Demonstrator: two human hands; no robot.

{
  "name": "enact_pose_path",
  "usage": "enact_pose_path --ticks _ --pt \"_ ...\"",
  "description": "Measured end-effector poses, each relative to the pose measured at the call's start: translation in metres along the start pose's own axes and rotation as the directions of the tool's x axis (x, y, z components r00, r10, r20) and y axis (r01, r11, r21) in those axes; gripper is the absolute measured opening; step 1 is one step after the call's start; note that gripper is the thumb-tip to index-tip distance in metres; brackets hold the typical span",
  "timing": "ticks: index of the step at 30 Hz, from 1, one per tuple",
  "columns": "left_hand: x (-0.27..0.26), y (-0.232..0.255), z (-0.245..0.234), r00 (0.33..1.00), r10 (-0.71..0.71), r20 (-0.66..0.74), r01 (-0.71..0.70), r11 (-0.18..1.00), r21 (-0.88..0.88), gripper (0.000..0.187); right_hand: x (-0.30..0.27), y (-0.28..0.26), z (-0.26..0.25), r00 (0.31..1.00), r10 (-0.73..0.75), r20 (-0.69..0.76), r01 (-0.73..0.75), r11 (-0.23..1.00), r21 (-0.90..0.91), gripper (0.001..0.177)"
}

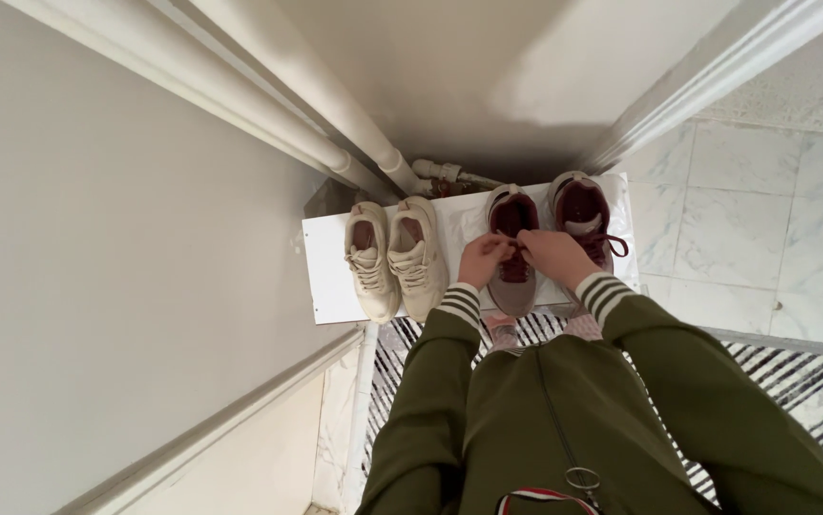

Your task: Untying and adjusting the laces on multiple pairs of shoes.

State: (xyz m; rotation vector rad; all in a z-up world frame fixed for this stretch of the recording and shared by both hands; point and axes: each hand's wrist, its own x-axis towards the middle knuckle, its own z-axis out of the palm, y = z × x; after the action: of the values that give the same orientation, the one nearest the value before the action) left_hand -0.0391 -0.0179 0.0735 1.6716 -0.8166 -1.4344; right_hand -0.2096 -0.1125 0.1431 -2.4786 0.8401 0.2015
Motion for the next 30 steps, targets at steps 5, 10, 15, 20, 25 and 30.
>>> enact_pose_path --ticks 5,10,15,20,25,30 --pt "0.004 -0.019 -0.002 1.0 -0.015 0.016 0.015 1.0 -0.027 0.028 -0.011 -0.023 -0.017 0.994 0.052 -0.093 -0.051 0.999 0.01 0.02" --pt "0.004 -0.023 -0.002 1.0 0.025 0.013 -0.024 0.995 -0.093 0.026 -0.005 -0.023 -0.007 0.985 0.072 -0.158 -0.07 0.997 0.019 0.015" --pt "0.007 -0.02 0.0 0.999 0.015 -0.052 -0.01 0.995 0.098 0.028 -0.005 -0.022 -0.007 0.984 0.034 -0.173 -0.027 0.999 0.045 0.012" --pt "-0.001 -0.003 -0.004 1.0 0.015 -0.027 -0.009 0.983 0.184 0.029 -0.007 -0.019 -0.007 0.987 0.06 -0.15 -0.055 0.998 0.04 0.011" --pt "-0.007 0.013 -0.005 0.999 0.04 -0.012 -0.036 0.967 0.251 0.03 -0.005 -0.021 -0.009 0.985 0.08 -0.153 -0.078 0.997 0.019 0.013" --pt "-0.012 0.029 -0.007 0.996 0.093 -0.001 -0.085 0.923 0.375 0.034 -0.003 -0.025 -0.017 0.989 0.071 -0.13 -0.069 0.997 0.021 0.011"
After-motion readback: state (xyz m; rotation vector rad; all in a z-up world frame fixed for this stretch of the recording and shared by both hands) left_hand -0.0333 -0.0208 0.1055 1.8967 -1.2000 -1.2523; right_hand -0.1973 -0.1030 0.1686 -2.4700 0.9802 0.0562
